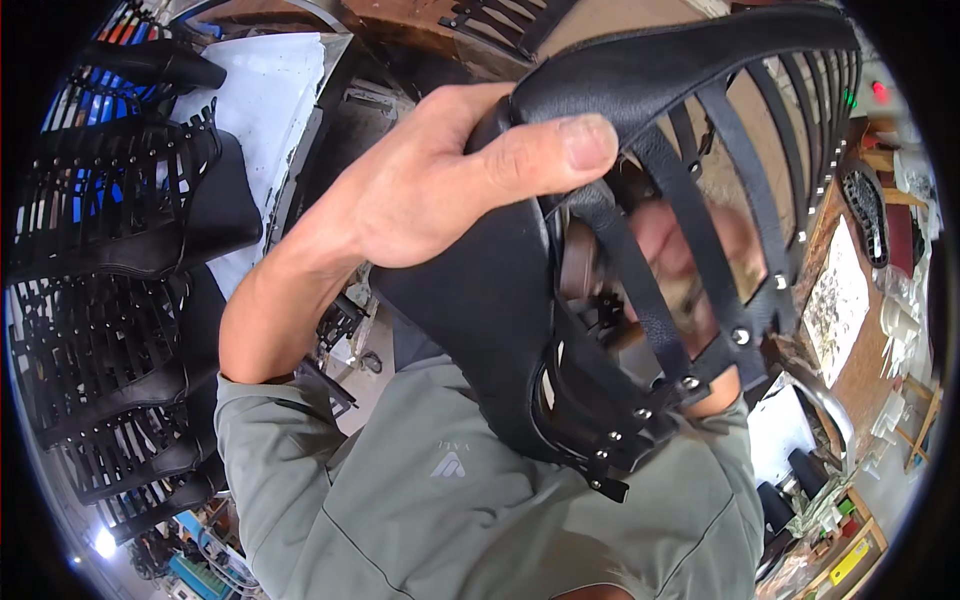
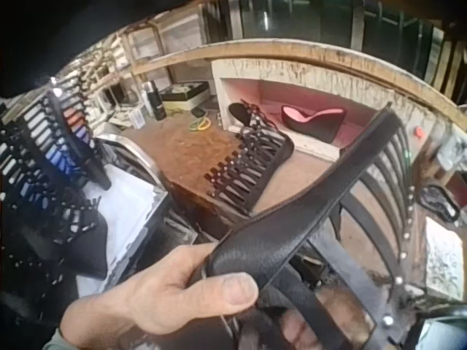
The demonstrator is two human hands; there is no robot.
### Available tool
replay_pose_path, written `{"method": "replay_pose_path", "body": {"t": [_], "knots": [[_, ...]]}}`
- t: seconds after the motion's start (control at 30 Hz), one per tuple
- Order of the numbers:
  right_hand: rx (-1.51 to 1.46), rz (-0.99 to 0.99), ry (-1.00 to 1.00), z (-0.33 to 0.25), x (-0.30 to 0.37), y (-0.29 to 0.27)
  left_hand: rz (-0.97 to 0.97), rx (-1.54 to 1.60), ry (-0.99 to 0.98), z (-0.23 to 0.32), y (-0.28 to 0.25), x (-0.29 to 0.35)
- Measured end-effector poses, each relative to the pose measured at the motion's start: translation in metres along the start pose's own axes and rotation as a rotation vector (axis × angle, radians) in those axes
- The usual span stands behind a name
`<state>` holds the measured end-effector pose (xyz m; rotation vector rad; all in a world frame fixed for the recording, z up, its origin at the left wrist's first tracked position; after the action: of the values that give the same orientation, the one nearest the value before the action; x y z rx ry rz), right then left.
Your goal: The person is assembling black strappy platform shoes at a workbench, using a hammer to secure components.
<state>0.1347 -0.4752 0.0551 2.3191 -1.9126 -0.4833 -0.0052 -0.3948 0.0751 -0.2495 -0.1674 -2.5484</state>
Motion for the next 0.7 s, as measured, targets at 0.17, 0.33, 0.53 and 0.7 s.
{"method": "replay_pose_path", "body": {"t": [0.17, 0.33, 0.53, 0.7], "knots": [[0.314, -0.086, -0.076, -0.003, -0.01, -0.011, 0.119, 0.165, 0.064, -0.013, 0.001, -0.002], [0.159, -0.029, -0.232, 0.015, 0.02, 0.008, 0.115, 0.25, -0.029, -0.029, -0.007, 0.003], [-0.015, 0.052, -0.325, 0.04, 0.048, 0.012, 0.39, 0.293, 0.044, -0.049, -0.024, 0.013], [-0.065, -0.265, -0.465, 0.029, 0.049, 0.019, 0.342, 0.218, -0.045, -0.035, -0.023, 0.01]]}}
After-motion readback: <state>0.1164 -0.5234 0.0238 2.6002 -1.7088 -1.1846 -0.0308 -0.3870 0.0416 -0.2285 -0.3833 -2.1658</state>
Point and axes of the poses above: each hand's wrist, its own x-axis away from the middle knuckle, its own y-axis out of the palm, z = x × y, the point moved 6 cm from there along -x, towards the middle knuckle, and after that the axes turned 6 degrees about x, right-handed, at the moved point
